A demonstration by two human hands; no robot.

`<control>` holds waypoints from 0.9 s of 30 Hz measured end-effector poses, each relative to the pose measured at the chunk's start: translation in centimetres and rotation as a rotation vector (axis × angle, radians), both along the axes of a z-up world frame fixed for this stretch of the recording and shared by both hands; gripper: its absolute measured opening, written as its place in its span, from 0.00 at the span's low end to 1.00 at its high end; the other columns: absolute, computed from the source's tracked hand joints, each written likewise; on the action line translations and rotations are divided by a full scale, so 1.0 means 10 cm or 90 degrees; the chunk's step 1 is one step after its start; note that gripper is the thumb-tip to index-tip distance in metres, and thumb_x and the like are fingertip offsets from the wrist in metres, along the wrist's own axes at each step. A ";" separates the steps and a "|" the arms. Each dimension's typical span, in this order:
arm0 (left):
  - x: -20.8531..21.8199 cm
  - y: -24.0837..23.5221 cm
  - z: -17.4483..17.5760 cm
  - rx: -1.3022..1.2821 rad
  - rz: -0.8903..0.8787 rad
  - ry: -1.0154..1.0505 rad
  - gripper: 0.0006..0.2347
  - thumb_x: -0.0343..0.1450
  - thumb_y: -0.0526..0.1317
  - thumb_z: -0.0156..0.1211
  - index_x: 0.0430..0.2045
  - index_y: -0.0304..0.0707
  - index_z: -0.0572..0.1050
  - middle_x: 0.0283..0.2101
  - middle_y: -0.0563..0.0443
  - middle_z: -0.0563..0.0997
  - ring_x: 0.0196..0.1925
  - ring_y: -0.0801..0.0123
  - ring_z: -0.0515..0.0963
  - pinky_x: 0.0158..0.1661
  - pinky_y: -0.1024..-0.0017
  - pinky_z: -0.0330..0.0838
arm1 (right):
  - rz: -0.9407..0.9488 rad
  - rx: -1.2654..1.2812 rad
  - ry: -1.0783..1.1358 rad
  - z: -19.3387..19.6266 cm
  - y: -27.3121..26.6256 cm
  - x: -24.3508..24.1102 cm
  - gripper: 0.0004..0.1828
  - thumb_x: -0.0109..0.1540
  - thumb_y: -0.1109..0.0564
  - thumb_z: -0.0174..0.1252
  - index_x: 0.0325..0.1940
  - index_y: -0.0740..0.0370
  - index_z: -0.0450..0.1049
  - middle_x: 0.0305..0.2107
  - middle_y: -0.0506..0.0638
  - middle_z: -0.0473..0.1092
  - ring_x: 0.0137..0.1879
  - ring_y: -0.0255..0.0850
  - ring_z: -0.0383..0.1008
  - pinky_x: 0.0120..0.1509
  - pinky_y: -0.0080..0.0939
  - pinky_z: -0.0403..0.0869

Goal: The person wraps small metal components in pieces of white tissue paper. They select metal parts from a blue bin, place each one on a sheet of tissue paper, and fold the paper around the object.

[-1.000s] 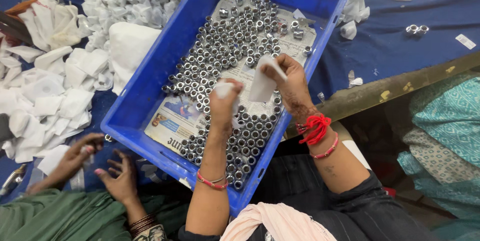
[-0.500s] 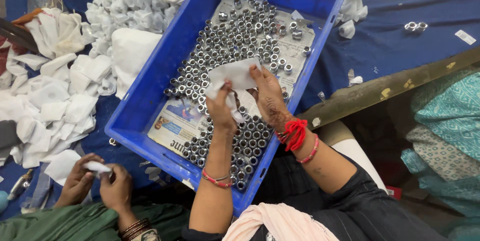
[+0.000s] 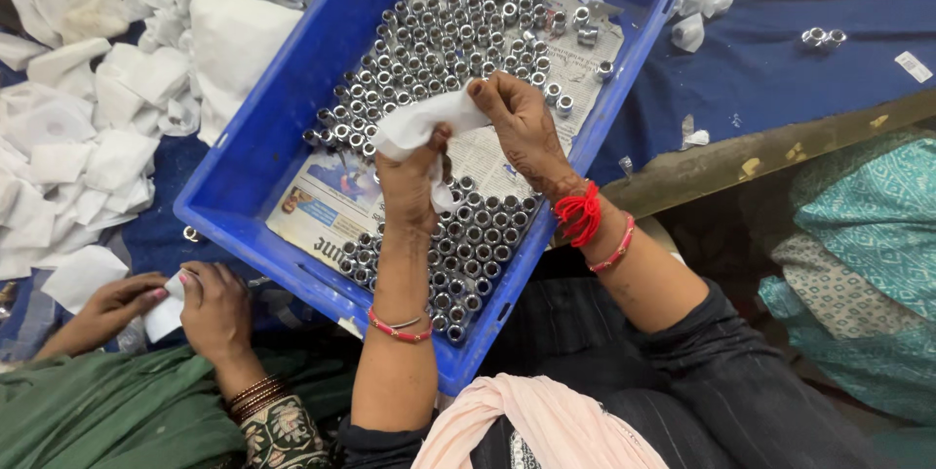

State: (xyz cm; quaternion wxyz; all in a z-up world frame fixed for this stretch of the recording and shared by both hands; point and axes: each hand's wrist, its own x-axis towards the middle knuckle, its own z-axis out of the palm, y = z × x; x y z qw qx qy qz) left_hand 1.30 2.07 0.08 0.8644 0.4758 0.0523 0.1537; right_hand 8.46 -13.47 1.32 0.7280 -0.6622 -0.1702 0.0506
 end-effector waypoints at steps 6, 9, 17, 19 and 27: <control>0.07 0.22 0.05 -0.092 0.191 0.157 0.16 0.67 0.45 0.69 0.43 0.37 0.76 0.28 0.55 0.79 0.25 0.77 0.76 0.20 0.78 0.70 | 0.114 -0.185 -0.107 0.14 -0.09 0.31 0.17 0.70 0.45 0.54 0.44 0.62 0.75 0.33 0.47 0.75 0.40 0.35 0.75 0.48 0.36 0.77; 0.10 0.29 0.01 -0.212 0.125 0.007 0.19 0.69 0.46 0.74 0.44 0.33 0.74 0.28 0.53 0.76 0.23 0.80 0.70 0.18 0.82 0.59 | 0.269 -0.481 -0.225 0.06 -0.04 0.41 0.10 0.62 0.51 0.61 0.44 0.56 0.78 0.37 0.47 0.77 0.45 0.39 0.80 0.50 0.43 0.78; 0.09 0.30 -0.03 -0.246 0.154 0.035 0.21 0.65 0.46 0.76 0.45 0.35 0.74 0.31 0.53 0.78 0.24 0.79 0.71 0.18 0.80 0.59 | 0.416 -0.773 -0.429 -0.46 0.25 0.22 0.13 0.57 0.62 0.60 0.42 0.48 0.81 0.39 0.50 0.77 0.48 0.50 0.78 0.48 0.51 0.76; 0.11 0.32 -0.03 -0.268 0.141 0.033 0.21 0.65 0.46 0.75 0.45 0.35 0.74 0.33 0.53 0.78 0.26 0.80 0.71 0.19 0.80 0.58 | 0.415 -0.753 -0.427 -0.46 0.21 0.22 0.09 0.57 0.59 0.60 0.40 0.49 0.80 0.37 0.51 0.76 0.47 0.50 0.78 0.47 0.52 0.76; 0.13 0.29 -0.01 -0.291 0.076 0.014 0.21 0.66 0.47 0.73 0.47 0.36 0.74 0.37 0.53 0.80 0.28 0.81 0.71 0.20 0.83 0.58 | 0.394 -0.810 -0.449 -0.51 0.24 0.11 0.06 0.61 0.57 0.55 0.38 0.51 0.78 0.38 0.53 0.75 0.46 0.51 0.78 0.46 0.51 0.77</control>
